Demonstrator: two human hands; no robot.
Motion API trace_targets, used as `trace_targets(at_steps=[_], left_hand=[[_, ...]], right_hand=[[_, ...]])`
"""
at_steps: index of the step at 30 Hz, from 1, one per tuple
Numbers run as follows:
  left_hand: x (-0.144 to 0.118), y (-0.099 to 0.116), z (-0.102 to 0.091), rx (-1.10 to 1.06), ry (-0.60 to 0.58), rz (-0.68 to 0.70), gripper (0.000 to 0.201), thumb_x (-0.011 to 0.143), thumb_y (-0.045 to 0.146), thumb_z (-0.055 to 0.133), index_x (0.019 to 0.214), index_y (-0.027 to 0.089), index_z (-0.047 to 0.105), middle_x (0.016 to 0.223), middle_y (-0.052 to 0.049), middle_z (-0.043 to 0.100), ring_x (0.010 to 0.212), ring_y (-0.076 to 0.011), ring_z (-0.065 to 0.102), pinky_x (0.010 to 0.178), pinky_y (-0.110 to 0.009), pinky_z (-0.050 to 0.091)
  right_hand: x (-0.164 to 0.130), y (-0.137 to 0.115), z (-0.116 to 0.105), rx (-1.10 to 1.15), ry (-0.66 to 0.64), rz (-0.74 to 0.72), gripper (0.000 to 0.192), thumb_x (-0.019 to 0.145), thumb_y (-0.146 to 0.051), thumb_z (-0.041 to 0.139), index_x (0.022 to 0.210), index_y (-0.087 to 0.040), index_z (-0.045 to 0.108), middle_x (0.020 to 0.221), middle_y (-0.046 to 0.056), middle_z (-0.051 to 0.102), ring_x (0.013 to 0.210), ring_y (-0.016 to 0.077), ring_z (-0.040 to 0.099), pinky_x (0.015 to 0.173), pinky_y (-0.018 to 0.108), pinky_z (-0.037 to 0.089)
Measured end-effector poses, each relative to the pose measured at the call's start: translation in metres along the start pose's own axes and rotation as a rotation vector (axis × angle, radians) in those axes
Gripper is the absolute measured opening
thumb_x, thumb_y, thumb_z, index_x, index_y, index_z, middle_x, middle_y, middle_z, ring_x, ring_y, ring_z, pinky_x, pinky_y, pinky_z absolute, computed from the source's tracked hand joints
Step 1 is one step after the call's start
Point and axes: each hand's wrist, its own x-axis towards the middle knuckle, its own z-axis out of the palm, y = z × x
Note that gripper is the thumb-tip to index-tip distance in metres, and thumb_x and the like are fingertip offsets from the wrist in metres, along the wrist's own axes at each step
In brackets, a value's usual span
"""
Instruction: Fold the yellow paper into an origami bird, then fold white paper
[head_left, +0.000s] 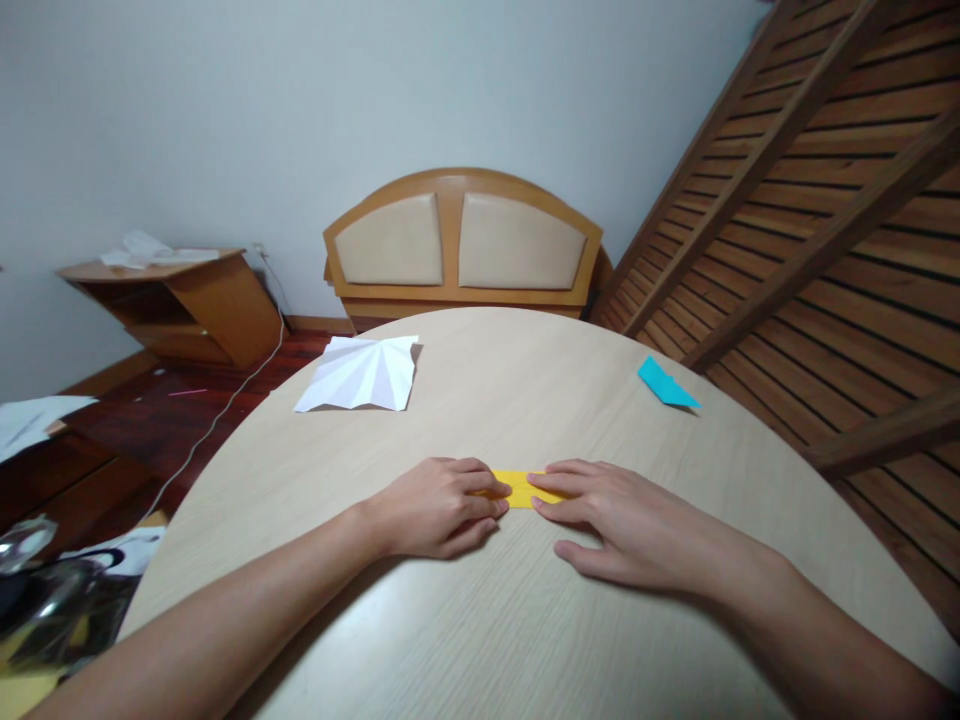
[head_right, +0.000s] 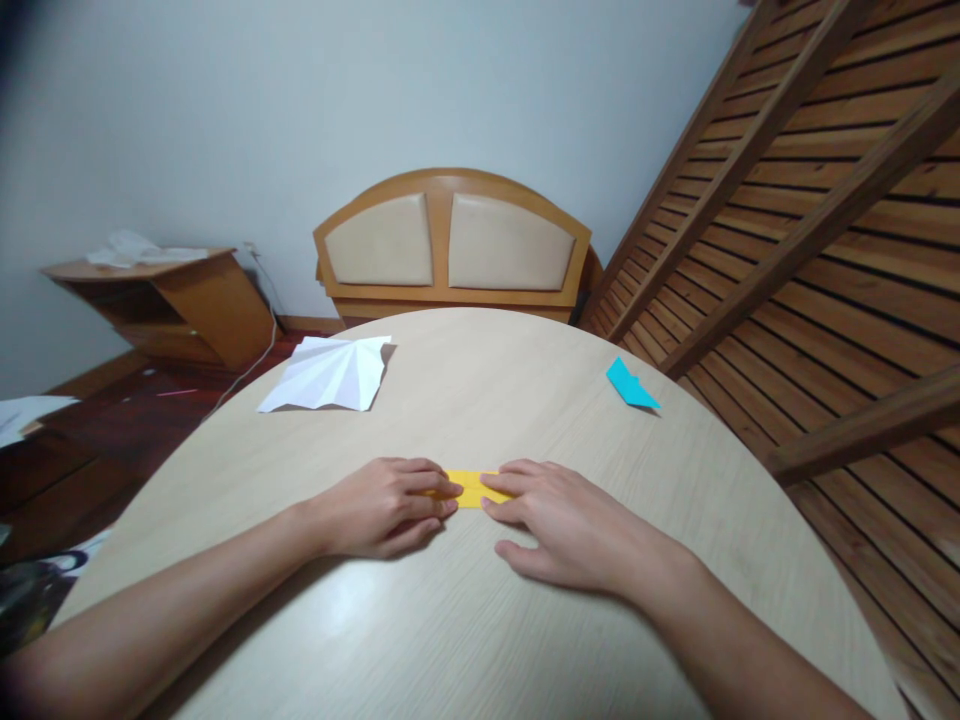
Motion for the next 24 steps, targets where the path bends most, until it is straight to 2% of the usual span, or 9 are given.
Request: trace_targets(at_steps=[6, 7, 10, 12, 14, 16, 19, 21, 24], left_hand=[[0.0, 0.002, 0.001, -0.02, 0.01, -0.019, 0.025, 0.097, 0.022, 0.049, 0.113, 0.018, 0.067, 0.12, -0.008, 0.071, 0.106, -0.0229, 0.065, 0.098, -0.038, 0.052], [0.0, 0.002, 0.001, -0.022, 0.016, -0.014, 0.024, 0.097, 0.022, 0.05, 0.113, 0.018, 0.067, 0.119, -0.009, 0.071, 0.107, -0.0229, 0.065, 0.098, -0.038, 0.051], [0.0, 0.001, 0.002, -0.032, 0.025, -0.004, 0.024, 0.096, 0.022, 0.05, 0.112, 0.018, 0.067, 0.117, -0.009, 0.071, 0.106, -0.0224, 0.065, 0.097, -0.037, 0.052], [0.001, 0.001, 0.002, -0.028, 0.019, -0.005, 0.024, 0.097, 0.023, 0.05, 0.111, 0.017, 0.067, 0.117, -0.009, 0.071, 0.106, -0.0226, 0.065, 0.096, -0.037, 0.053], [0.001, 0.0, 0.003, -0.024, 0.013, -0.011, 0.023, 0.097, 0.024, 0.05, 0.11, 0.018, 0.068, 0.118, -0.008, 0.071, 0.105, -0.0229, 0.064, 0.096, -0.037, 0.053], [0.0, 0.0, 0.003, -0.03, 0.014, -0.02, 0.022, 0.097, 0.025, 0.051, 0.109, 0.018, 0.068, 0.118, -0.008, 0.071, 0.105, -0.0229, 0.064, 0.095, -0.037, 0.053], [0.0, -0.001, 0.006, -0.032, 0.035, -0.032, 0.022, 0.097, 0.026, 0.052, 0.111, 0.019, 0.068, 0.118, -0.008, 0.07, 0.106, -0.0225, 0.063, 0.093, -0.036, 0.053], [-0.001, -0.001, 0.007, -0.035, 0.052, -0.039, 0.023, 0.098, 0.025, 0.052, 0.113, 0.02, 0.068, 0.118, -0.009, 0.069, 0.107, -0.022, 0.063, 0.092, -0.035, 0.054], [-0.001, -0.001, 0.009, -0.049, 0.07, -0.057, 0.024, 0.099, 0.024, 0.051, 0.115, 0.02, 0.068, 0.116, -0.009, 0.068, 0.106, -0.0209, 0.063, 0.091, -0.033, 0.055]], right_hand=[[-0.011, 0.005, -0.008, -0.082, -0.012, 0.079, 0.01, 0.081, -0.028, 0.072, 0.088, -0.025, 0.078, 0.128, 0.007, 0.07, 0.117, 0.0313, 0.062, 0.099, 0.045, 0.048], [-0.012, 0.005, -0.009, -0.104, -0.006, 0.091, 0.008, 0.081, -0.029, 0.072, 0.083, -0.024, 0.078, 0.122, 0.007, 0.073, 0.113, 0.0314, 0.063, 0.096, 0.045, 0.049], [-0.009, 0.005, -0.012, -0.159, 0.028, 0.125, 0.019, 0.088, -0.029, 0.065, 0.072, -0.022, 0.075, 0.097, 0.008, 0.076, 0.096, 0.0282, 0.067, 0.087, 0.042, 0.05], [-0.004, 0.004, -0.012, -0.166, 0.076, 0.142, 0.023, 0.092, -0.024, 0.058, 0.076, -0.02, 0.074, 0.085, 0.007, 0.074, 0.083, 0.0244, 0.066, 0.08, 0.039, 0.05], [0.003, 0.004, -0.007, -0.145, 0.134, 0.141, 0.02, 0.093, -0.021, 0.055, 0.083, -0.019, 0.072, 0.083, 0.007, 0.073, 0.081, 0.0229, 0.066, 0.076, 0.038, 0.051], [0.008, 0.004, 0.003, -0.087, 0.184, 0.095, 0.017, 0.094, -0.021, 0.055, 0.098, -0.019, 0.072, 0.099, 0.008, 0.075, 0.093, 0.0237, 0.066, 0.084, 0.039, 0.052], [0.013, 0.007, 0.021, -0.009, 0.25, 0.065, 0.035, 0.092, -0.03, 0.064, 0.126, -0.02, 0.065, 0.136, 0.012, 0.064, 0.124, 0.0289, 0.058, 0.105, 0.048, 0.046], [0.015, 0.009, 0.032, 0.042, 0.238, 0.074, 0.045, 0.091, -0.037, 0.067, 0.133, -0.02, 0.062, 0.14, 0.013, 0.062, 0.129, 0.0301, 0.055, 0.107, 0.05, 0.045], [0.018, 0.011, 0.038, 0.098, 0.243, 0.074, 0.037, 0.092, -0.035, 0.065, 0.127, -0.021, 0.066, 0.132, 0.011, 0.067, 0.124, 0.028, 0.059, 0.106, 0.049, 0.046]])
